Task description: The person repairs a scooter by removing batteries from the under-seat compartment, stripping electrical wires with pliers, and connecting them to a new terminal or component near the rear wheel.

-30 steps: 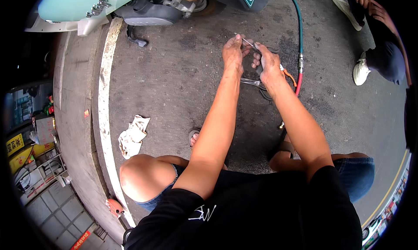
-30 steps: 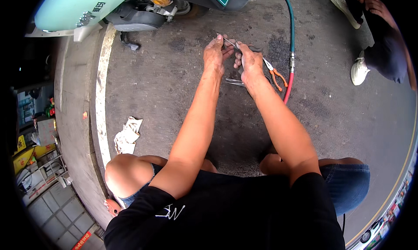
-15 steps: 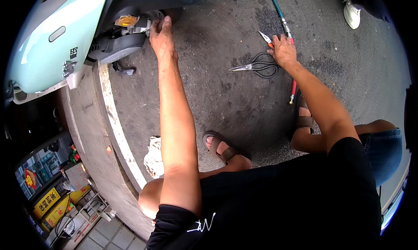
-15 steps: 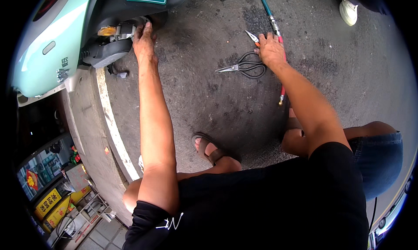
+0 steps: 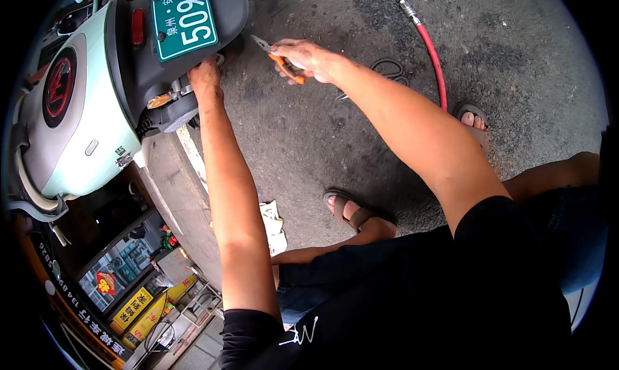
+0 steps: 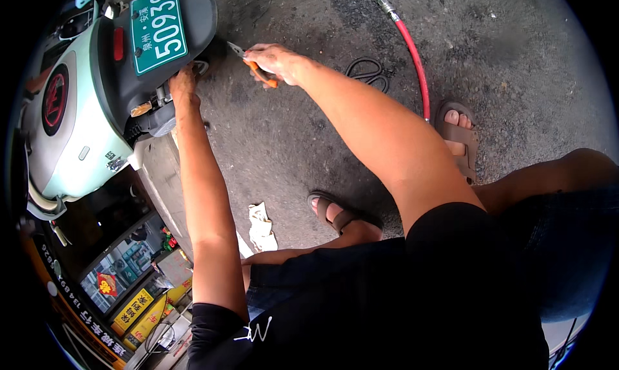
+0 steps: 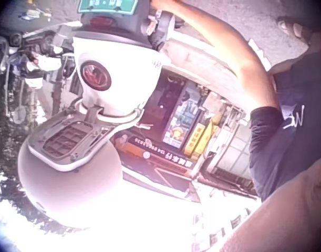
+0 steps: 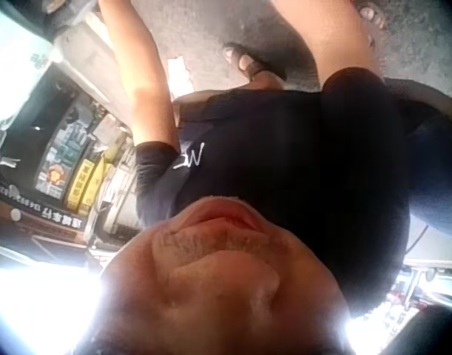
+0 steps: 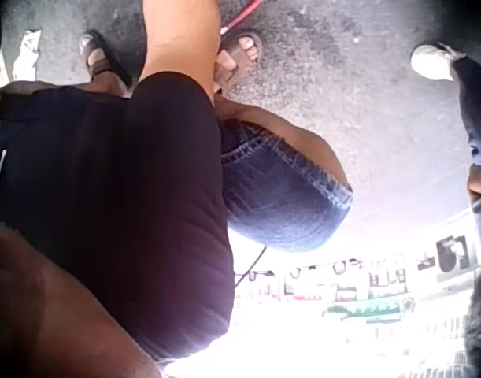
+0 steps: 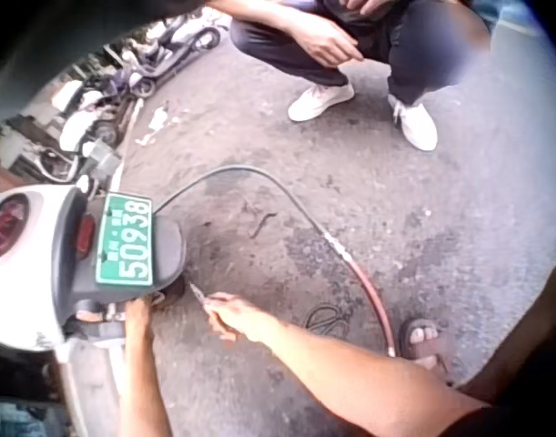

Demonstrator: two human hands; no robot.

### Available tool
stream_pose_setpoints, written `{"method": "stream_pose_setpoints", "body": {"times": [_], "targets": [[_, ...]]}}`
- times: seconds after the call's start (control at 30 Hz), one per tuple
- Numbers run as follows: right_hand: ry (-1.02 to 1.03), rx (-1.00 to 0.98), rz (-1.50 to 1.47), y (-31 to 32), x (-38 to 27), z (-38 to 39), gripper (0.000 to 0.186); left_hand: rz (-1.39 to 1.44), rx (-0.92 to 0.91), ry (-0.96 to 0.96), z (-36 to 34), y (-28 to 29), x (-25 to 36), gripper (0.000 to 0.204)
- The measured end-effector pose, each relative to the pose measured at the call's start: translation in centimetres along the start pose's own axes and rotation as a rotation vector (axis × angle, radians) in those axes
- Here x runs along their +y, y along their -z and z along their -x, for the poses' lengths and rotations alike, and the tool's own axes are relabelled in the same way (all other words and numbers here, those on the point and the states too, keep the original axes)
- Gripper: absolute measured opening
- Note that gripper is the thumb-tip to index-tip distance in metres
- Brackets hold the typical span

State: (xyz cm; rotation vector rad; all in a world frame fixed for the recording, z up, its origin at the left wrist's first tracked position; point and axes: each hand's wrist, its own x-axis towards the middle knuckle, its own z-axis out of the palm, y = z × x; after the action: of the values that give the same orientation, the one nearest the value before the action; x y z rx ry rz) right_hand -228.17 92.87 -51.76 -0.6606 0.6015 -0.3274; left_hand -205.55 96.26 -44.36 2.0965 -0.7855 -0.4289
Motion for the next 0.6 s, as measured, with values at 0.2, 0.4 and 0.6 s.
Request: {"method": "stream_pose_setpoints", "body": {"times": [0.2,0.4,0.6], "targets": [[-0.094,0.004,-0.103,-3.9,0.9,-1.6,0.034,0.014,-0.037,0.240,-0.1,-0.5,2.4,0.053],[-0.148,-0.065,-0.258,-2.3,0.8,-3.2,0.026,-0.127,-0.034,0.088,-0.3,-1.1,1.6,0.054],[-0.254,-0.120,-0.320,-2.1,0.3,-3.5,0.030,-0.126,-0.033,0.133,-0.4,-0.3,1.2,0.055]]}}
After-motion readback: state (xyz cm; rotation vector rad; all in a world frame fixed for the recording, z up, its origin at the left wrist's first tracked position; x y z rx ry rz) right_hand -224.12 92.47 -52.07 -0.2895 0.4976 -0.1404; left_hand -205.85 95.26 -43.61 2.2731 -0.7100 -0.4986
